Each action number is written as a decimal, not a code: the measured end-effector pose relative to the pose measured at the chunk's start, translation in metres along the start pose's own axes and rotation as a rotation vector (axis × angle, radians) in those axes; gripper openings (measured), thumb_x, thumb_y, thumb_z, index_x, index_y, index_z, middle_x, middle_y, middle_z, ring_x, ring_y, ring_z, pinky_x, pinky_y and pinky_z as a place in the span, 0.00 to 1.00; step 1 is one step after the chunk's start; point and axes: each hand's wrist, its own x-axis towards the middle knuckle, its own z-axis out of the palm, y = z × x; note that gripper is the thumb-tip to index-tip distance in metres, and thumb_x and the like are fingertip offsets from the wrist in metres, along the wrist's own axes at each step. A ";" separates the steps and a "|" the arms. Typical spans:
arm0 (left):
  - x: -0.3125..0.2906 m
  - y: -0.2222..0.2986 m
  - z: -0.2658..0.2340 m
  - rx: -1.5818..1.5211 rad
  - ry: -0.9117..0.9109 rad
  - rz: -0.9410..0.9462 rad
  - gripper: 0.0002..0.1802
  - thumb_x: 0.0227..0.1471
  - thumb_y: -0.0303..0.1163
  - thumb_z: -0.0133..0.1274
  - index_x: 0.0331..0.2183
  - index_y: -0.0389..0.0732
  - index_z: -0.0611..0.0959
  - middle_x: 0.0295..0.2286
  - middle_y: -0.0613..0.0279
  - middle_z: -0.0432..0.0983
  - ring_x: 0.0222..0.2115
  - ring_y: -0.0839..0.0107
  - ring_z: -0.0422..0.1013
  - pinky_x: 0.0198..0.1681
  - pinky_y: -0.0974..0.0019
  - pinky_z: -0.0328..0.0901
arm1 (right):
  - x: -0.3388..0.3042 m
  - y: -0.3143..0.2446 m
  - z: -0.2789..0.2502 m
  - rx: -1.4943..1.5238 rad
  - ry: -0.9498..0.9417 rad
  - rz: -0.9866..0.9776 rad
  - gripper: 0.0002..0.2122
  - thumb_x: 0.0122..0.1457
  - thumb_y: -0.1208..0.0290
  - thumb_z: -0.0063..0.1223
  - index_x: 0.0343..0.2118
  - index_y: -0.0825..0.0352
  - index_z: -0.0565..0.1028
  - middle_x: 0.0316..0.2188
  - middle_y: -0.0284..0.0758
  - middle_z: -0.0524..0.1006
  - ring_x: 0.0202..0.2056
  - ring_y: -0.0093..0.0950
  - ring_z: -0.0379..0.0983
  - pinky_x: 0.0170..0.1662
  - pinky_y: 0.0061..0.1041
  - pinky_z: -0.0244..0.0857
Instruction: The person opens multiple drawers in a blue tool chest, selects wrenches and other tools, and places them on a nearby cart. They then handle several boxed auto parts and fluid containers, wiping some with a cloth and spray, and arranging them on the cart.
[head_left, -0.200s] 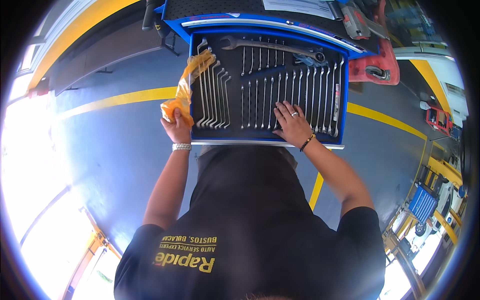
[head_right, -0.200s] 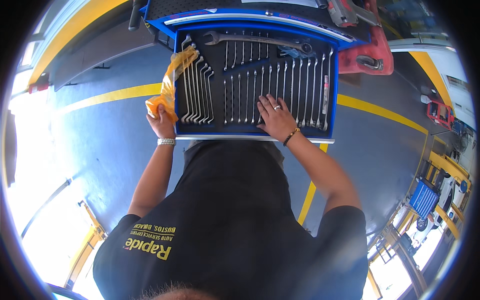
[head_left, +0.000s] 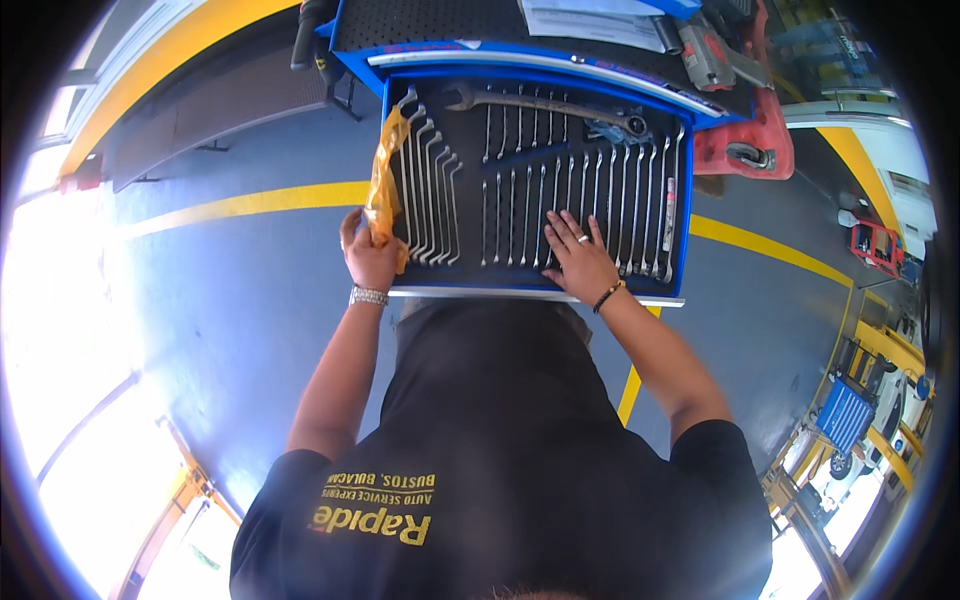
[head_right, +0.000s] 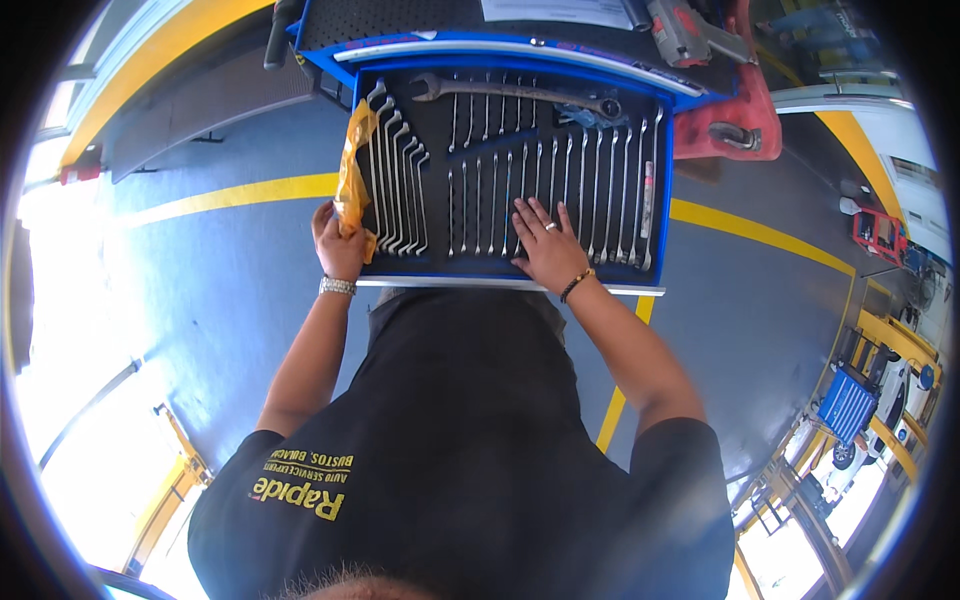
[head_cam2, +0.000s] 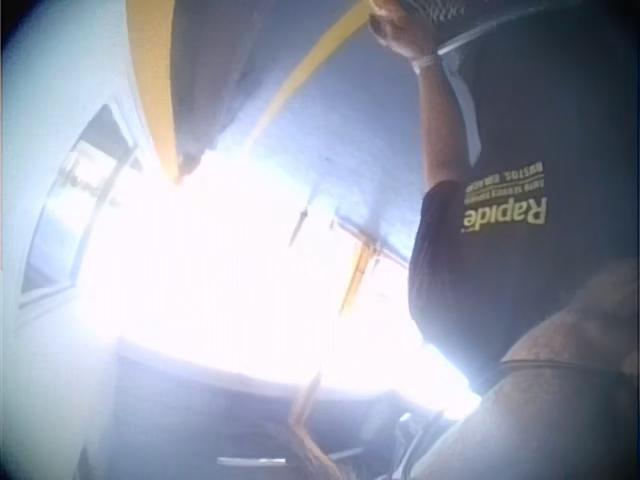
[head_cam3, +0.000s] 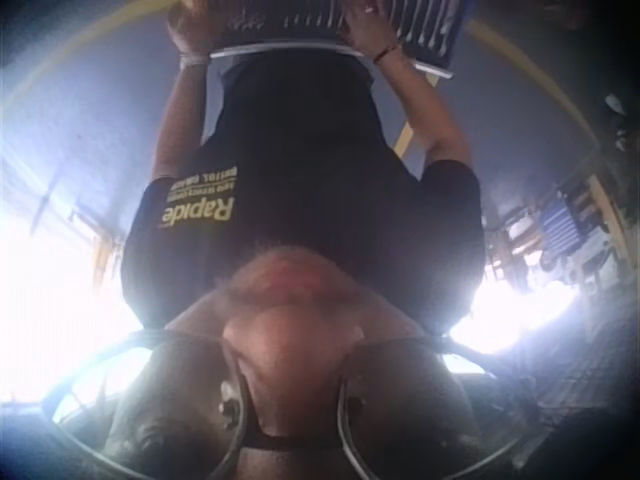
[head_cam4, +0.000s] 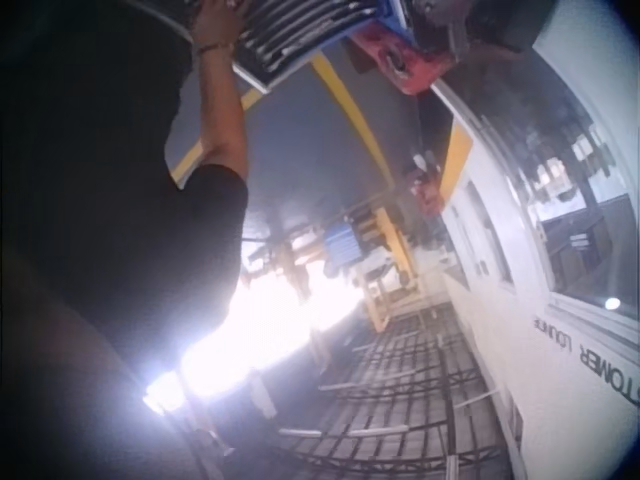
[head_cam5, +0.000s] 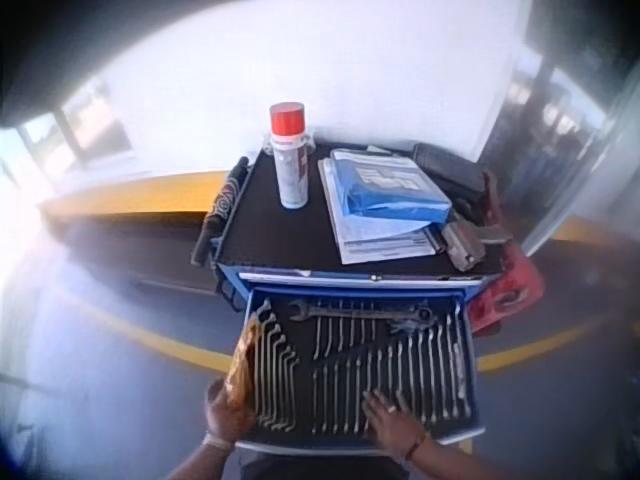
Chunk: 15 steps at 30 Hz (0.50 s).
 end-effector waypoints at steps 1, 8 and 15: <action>0.001 0.001 0.000 -0.084 -0.041 -0.048 0.13 0.44 0.29 0.65 0.32 0.32 0.82 0.43 0.49 0.81 0.42 0.51 0.78 0.49 0.54 0.73 | 0.002 0.002 0.000 0.003 -0.011 0.028 0.38 0.58 0.49 0.63 0.68 0.62 0.66 0.74 0.38 0.56 0.74 0.38 0.48 0.73 0.58 0.39; -0.002 -0.019 -0.022 -0.586 0.213 -0.676 0.27 0.51 0.23 0.59 0.53 0.35 0.73 0.39 0.53 0.78 0.37 0.67 0.76 0.42 0.64 0.72 | 0.007 0.002 0.001 -0.024 -0.025 0.085 0.38 0.59 0.46 0.61 0.69 0.56 0.65 0.75 0.37 0.54 0.75 0.36 0.46 0.71 0.67 0.36; 0.002 -0.015 -0.076 -0.508 0.001 -0.723 0.33 0.53 0.27 0.61 0.59 0.36 0.71 0.50 0.45 0.75 0.44 0.62 0.77 0.48 0.59 0.72 | 0.064 0.030 -0.048 -0.013 0.120 0.241 0.30 0.58 0.52 0.65 0.63 0.53 0.72 0.71 0.36 0.60 0.72 0.41 0.53 0.68 0.64 0.49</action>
